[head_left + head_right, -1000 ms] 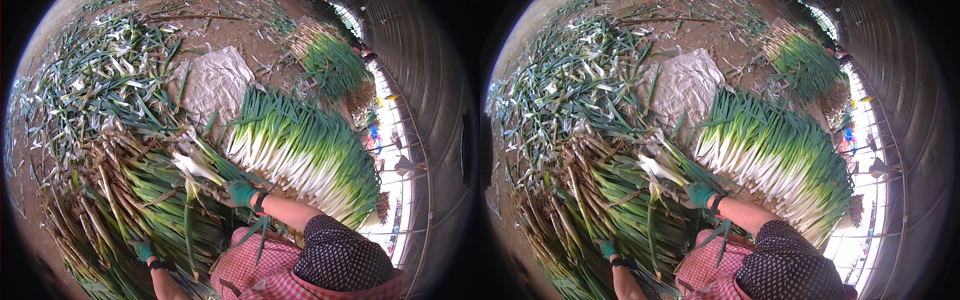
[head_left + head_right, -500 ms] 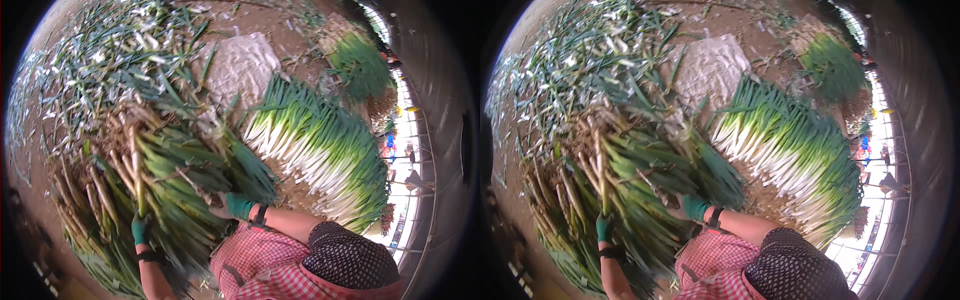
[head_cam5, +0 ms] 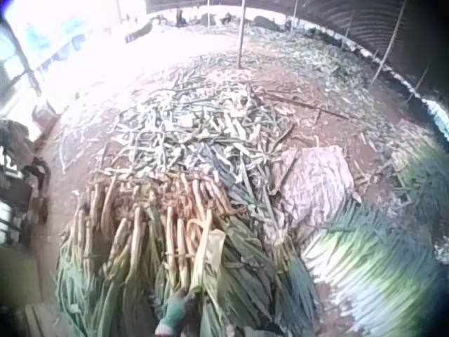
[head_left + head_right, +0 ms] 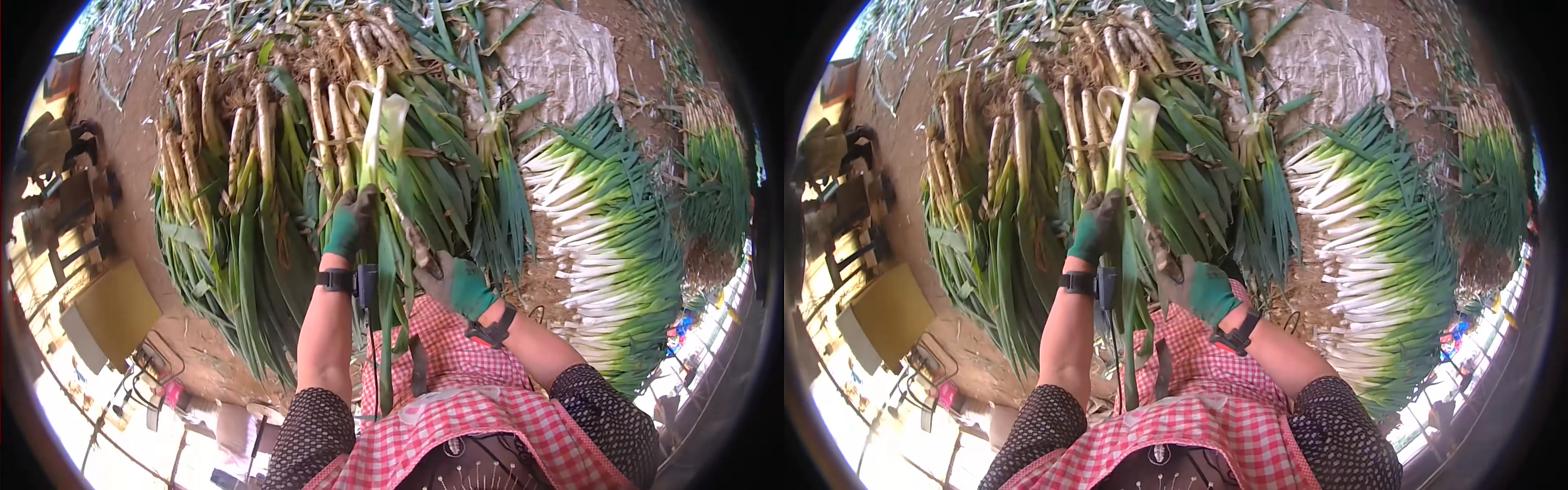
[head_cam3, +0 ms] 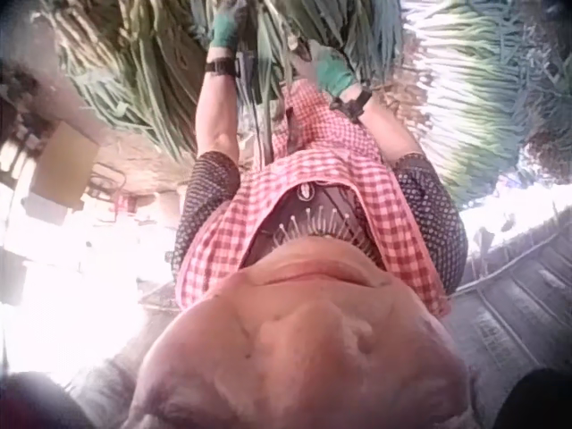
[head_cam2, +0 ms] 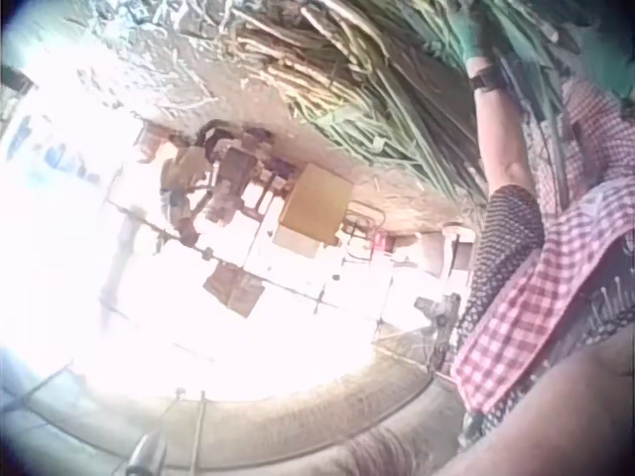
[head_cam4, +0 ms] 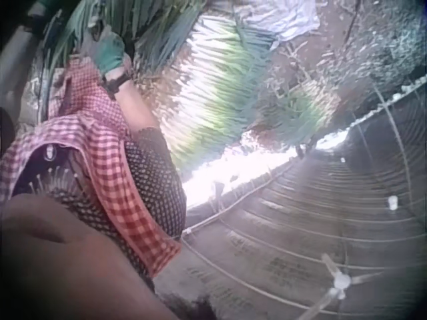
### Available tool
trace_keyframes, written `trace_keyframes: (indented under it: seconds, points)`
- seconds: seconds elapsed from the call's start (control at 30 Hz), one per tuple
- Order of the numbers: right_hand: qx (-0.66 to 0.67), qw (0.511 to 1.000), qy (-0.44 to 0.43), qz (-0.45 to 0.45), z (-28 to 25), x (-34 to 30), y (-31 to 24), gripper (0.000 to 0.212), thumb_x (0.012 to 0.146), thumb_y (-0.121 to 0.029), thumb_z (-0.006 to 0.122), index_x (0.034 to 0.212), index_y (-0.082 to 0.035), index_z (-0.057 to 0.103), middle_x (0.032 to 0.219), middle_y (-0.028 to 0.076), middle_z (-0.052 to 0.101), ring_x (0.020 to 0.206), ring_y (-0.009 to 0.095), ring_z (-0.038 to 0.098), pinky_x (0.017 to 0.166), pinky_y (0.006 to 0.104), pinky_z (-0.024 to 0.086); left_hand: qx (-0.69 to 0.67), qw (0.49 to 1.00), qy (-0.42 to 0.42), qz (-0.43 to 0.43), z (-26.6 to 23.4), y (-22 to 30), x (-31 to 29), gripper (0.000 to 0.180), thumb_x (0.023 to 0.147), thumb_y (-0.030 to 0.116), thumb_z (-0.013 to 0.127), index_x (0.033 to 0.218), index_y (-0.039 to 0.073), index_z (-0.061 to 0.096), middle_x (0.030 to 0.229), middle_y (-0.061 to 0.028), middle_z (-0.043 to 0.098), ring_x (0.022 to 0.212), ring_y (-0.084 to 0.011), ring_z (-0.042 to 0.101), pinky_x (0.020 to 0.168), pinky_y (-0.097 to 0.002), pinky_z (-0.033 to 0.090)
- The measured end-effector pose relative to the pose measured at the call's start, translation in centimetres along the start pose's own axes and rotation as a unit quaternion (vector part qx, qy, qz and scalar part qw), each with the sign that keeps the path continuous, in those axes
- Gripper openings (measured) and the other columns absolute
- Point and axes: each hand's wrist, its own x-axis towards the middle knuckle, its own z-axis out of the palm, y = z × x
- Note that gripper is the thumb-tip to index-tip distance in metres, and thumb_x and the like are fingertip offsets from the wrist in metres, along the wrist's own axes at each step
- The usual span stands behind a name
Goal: The person uses shears to trim the roots and leaf tips of leeks and then places the trimmed leeks onto a pile.
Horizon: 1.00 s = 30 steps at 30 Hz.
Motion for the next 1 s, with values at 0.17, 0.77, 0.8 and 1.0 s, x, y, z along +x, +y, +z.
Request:
trace_keyframes:
  seconds: [0.17,0.77,0.8,1.0]
  points:
    - [-0.107,0.989,0.08,-0.066,2.8,5.1,4.0,0.053,0.09,-0.052,0.068,0.092,0.0,0.064,0.073,0.03,0.068,0.07,0.049,0.069,0.064,0.056,0.055,-0.007,1.0,-0.006,0.013,2.4,1.6,-0.9,0.031,0.093,0.032,0.075,0.104,0.004,0.068,0.091,0.0009,0.067,0.077,-0.0081,0.057,0.069,-0.024,0.046]
    - [-0.055,0.995,-0.006,0.083,-1.6,21.8,1.1,0.072,0.089,-0.062,0.059,0.115,0.004,0.071,0.116,0.036,0.068,0.113,0.048,0.067,0.1,0.0492,0.052,-0.036,0.995,0.09,0.005,4.0,-3.9,-2.1,0.034,0.1,0.036,0.069,0.103,0.002,0.069,0.086,0.0027,0.066,0.075,-0.0075,0.054,0.066,-0.0262,0.044]
    - [-0.041,0.993,-0.015,0.106,-1.5,19.7,-0.2,0.071,0.089,-0.062,0.059,0.113,0.003,0.073,0.117,0.035,0.068,0.116,0.047,0.066,0.101,0.0483,0.052,-0.035,0.994,0.1,0.005,3.1,-3.8,-2.5,0.034,0.1,0.036,0.069,0.103,0.002,0.069,0.086,0.0027,0.065,0.074,-0.0074,0.054,0.066,-0.0263,0.045]
    - [-0.002,0.994,-0.006,0.108,-3.5,18.3,0.5,0.08,0.085,-0.063,0.064,0.114,0.012,0.07,0.114,0.037,0.068,0.113,0.046,0.068,0.098,0.0458,0.053,-0.006,0.998,0.06,0.033,5.4,-4.4,-2.7,0.031,0.101,0.032,0.068,0.109,0.002,0.069,0.089,0.001,0.066,0.081,-0.0089,0.057,0.073,-0.0278,0.049]
